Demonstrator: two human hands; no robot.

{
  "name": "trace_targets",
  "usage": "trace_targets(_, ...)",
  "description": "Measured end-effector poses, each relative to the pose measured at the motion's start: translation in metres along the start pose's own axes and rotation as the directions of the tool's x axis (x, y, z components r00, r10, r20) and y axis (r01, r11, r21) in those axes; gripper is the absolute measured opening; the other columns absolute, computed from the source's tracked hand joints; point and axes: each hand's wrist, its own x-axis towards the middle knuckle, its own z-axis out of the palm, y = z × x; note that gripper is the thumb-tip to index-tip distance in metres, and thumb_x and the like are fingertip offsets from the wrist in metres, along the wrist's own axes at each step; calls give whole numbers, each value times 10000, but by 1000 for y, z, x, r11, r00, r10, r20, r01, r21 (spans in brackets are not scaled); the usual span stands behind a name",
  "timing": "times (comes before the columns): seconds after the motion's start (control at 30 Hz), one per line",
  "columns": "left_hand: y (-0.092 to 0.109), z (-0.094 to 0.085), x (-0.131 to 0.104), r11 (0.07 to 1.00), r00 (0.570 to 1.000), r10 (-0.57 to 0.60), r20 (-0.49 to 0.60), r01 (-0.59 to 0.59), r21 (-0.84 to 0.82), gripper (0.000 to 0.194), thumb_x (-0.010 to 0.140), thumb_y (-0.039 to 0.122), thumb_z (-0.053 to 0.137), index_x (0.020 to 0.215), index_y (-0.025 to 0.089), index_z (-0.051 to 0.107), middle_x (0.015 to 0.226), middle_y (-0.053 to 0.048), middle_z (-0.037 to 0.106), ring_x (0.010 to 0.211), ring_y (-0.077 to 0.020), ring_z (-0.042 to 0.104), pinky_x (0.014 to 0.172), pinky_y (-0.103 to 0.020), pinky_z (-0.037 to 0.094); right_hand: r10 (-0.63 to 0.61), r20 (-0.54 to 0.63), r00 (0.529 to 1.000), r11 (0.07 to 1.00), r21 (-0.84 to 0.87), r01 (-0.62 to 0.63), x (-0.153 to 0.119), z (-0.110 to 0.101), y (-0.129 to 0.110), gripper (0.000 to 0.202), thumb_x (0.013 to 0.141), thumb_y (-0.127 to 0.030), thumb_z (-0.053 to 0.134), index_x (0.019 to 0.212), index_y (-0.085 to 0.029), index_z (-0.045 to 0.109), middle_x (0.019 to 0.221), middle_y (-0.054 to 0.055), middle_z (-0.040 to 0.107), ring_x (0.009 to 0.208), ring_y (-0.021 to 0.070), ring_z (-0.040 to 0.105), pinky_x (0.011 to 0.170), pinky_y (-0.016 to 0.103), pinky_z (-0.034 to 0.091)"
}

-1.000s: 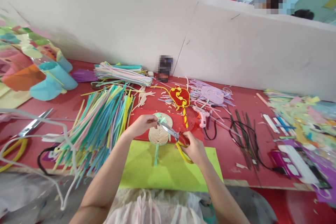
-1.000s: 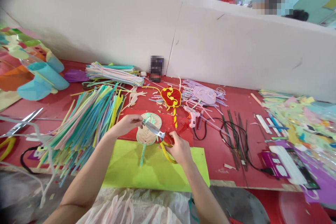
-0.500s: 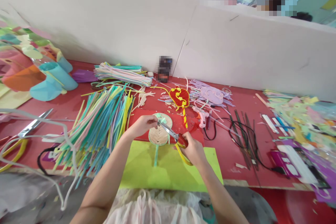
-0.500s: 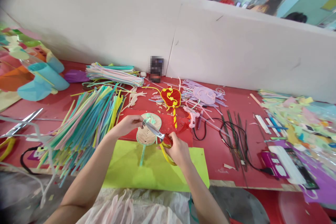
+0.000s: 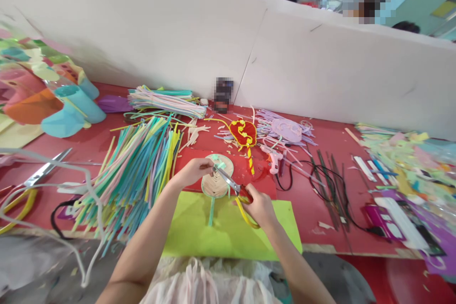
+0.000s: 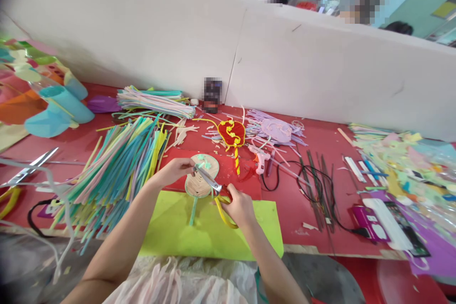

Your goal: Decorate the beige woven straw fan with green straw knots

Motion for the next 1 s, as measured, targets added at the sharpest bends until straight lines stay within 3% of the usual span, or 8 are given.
trace_targets(0.27, 6, 2, 0, 999, 1000, 12, -6, -12, 44, 150, 791, 268, 551, 770, 141, 628, 734, -18, 633, 707, -138, 585, 696, -236, 443, -21, -26, 999, 1000, -2, 21, -4, 2, 1, 309, 759, -475, 576, 888, -194, 568, 674, 58, 670, 632, 214, 654, 539, 233, 333)
trace_targets(0.53, -2, 2, 1, 999, 1000, -8, 8, 8, 39, 142, 786, 262, 554, 773, 140, 625, 728, -20, 629, 706, -137, 580, 687, -231, 436, -18, -46, 999, 1000, -12, 17, -6, 12, 6, 343, 762, -492, 573, 895, -180, 621, 682, 73, 691, 620, 211, 656, 542, 236, 337)
trace_targets(0.7, -9, 0, 0, 999, 998, 1, 58, -3, 38, 153, 791, 278, 556, 786, 141, 623, 753, -34, 642, 728, -153, 590, 693, -248, 446, -7, -21, 1000, 998, 57, 8, -10, 6, -2, 297, 742, -485, 597, 836, -203, 598, 637, 46, 675, 591, 198, 647, 518, 229, 343)
trace_targets(0.87, -13, 0, -1, 999, 1000, 7, 24, -7, -33, 179, 791, 309, 568, 811, 140, 623, 783, -45, 644, 758, -160, 598, 726, -265, 459, 114, -20, 993, 970, 219, -107, -5, -7, 4, 309, 717, -499, 617, 837, -222, 549, 633, 3, 648, 544, 170, 609, 509, 226, 386)
trace_targets(0.93, -13, 1, -1, 998, 1000, -2, 1, 2, -65, 165, 787, 298, 573, 809, 141, 620, 783, -43, 644, 766, -160, 602, 738, -268, 460, 185, -79, 979, 942, 298, -154, 4, -17, 15, 340, 710, -518, 618, 868, -224, 553, 672, 6, 657, 574, 168, 611, 535, 233, 419)
trace_targets(1.0, -14, 3, -1, 997, 1000, -14, 0, 14, -77, 154, 785, 289, 576, 795, 142, 616, 779, -40, 642, 770, -159, 605, 748, -269, 460, 251, -190, 949, 944, 267, -196, 21, -31, 32, 395, 700, -560, 609, 893, -216, 574, 699, 29, 666, 610, 184, 617, 557, 249, 427)
